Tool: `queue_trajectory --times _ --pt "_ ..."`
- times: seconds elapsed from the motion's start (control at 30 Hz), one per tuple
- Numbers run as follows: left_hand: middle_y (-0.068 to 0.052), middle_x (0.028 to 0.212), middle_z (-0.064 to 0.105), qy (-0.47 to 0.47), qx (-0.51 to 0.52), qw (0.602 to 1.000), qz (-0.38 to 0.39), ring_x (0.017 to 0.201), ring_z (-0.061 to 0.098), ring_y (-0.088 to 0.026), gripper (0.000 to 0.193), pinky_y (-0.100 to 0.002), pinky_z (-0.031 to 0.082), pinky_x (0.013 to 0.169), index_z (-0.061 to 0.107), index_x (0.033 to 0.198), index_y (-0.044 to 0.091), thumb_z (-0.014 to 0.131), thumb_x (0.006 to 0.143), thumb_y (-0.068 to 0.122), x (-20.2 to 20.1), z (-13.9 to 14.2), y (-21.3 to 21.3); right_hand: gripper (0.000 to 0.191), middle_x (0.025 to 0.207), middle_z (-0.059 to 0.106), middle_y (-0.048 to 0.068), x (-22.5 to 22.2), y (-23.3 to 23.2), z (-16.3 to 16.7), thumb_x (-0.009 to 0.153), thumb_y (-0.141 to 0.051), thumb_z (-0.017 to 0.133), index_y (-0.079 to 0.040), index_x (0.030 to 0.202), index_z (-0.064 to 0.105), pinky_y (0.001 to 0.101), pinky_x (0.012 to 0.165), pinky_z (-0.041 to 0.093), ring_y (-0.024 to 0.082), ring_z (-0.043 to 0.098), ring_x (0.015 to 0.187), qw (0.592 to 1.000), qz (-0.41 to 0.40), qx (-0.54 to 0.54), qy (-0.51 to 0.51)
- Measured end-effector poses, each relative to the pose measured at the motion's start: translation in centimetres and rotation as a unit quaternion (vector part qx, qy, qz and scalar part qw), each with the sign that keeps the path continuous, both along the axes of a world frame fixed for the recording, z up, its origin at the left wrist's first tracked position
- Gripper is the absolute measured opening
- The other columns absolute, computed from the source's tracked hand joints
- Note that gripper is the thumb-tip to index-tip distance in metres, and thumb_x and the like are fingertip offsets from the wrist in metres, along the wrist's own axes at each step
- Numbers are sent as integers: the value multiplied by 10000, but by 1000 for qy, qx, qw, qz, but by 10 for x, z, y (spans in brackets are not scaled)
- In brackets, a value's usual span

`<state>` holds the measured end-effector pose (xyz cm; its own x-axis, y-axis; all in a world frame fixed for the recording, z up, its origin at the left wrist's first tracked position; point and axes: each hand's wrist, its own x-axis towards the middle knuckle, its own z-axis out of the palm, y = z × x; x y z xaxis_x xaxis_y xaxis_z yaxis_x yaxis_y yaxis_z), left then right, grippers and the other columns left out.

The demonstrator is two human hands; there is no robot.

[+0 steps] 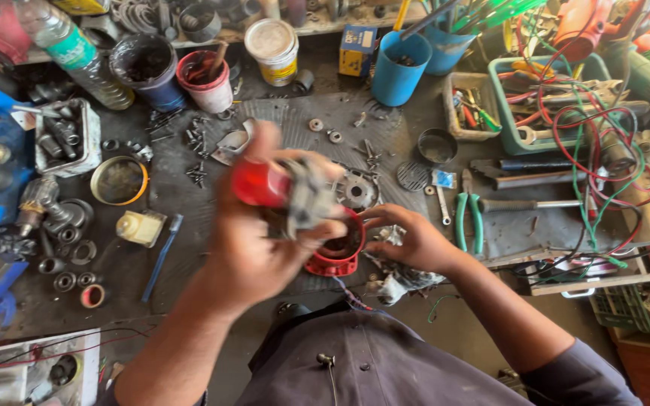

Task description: The person works on a red cylindrical electrical component, using a screwdriver to manipulate internal parts. They then use a green-handled tool to adjust the component further. Finally, they clean a metal housing with a cloth and a blue air blower.

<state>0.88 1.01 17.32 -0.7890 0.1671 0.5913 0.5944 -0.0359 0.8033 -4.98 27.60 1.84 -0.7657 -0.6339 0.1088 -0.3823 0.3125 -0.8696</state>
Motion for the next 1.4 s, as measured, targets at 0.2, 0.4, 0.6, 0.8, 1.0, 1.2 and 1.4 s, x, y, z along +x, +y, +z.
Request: queue_trajectory --times 0.2,0.4,0.6,0.8,1.0,1.2,1.4 --pt "-152 1244 667 11 -341 924 171 1085 681 -336 689 -405 548 910 531 1470 157 822 846 185 -8 -55 -94 510 1328 684 137 22 -23 3 827 -116 848 -61 1296 655 418 1114 492 267 654 1293 992 -87 -27 93" --pt "-114 1138 656 -104 -404 892 174 1042 637 -344 661 -439 517 893 625 1395 201 790 773 52 -17 -169 -133 1195 1513 462 194 59 -73 -13 680 -249 937 -31 1594 199 453 1150 427 310 522 1383 965 -247 -90 14" --pt "-115 1256 632 -52 -439 879 180 1108 611 -348 538 -465 486 979 646 1358 145 720 838 27 -27 -218 -151 1366 1527 435 209 73 -111 -35 612 -335 976 -45 1604 83 444 1122 457 318 536 1362 935 -353 -20 36" --pt "-143 1360 591 -37 -397 897 194 1243 542 -385 433 -501 427 1075 658 1298 76 716 869 76 -8 -226 -144 1293 1476 463 174 71 -136 -54 651 -313 1006 -38 1571 140 437 1191 440 301 538 1372 910 -392 -98 95" --pt "-102 1355 593 -28 -420 885 198 1289 521 -344 350 -546 341 1155 701 1199 131 711 849 116 14 -226 -124 1058 1340 605 159 66 -137 -44 605 -255 1012 -23 1440 405 396 1066 531 292 646 1241 906 -414 -16 89" --pt "-75 1407 563 -37 -489 847 204 1306 489 -303 376 -535 297 1133 723 1218 217 744 843 204 11 -231 -115 996 1446 537 189 53 -98 -24 628 -255 1006 -29 1411 433 490 1106 499 376 585 1324 949 -180 21 260" --pt "-103 1477 509 -74 -542 806 225 1330 453 -311 448 -555 286 1078 747 1186 226 821 749 289 6 -238 -104 1042 1461 554 180 28 -65 -30 573 -203 961 -28 1453 432 533 1231 379 365 549 1391 993 -47 -66 91"
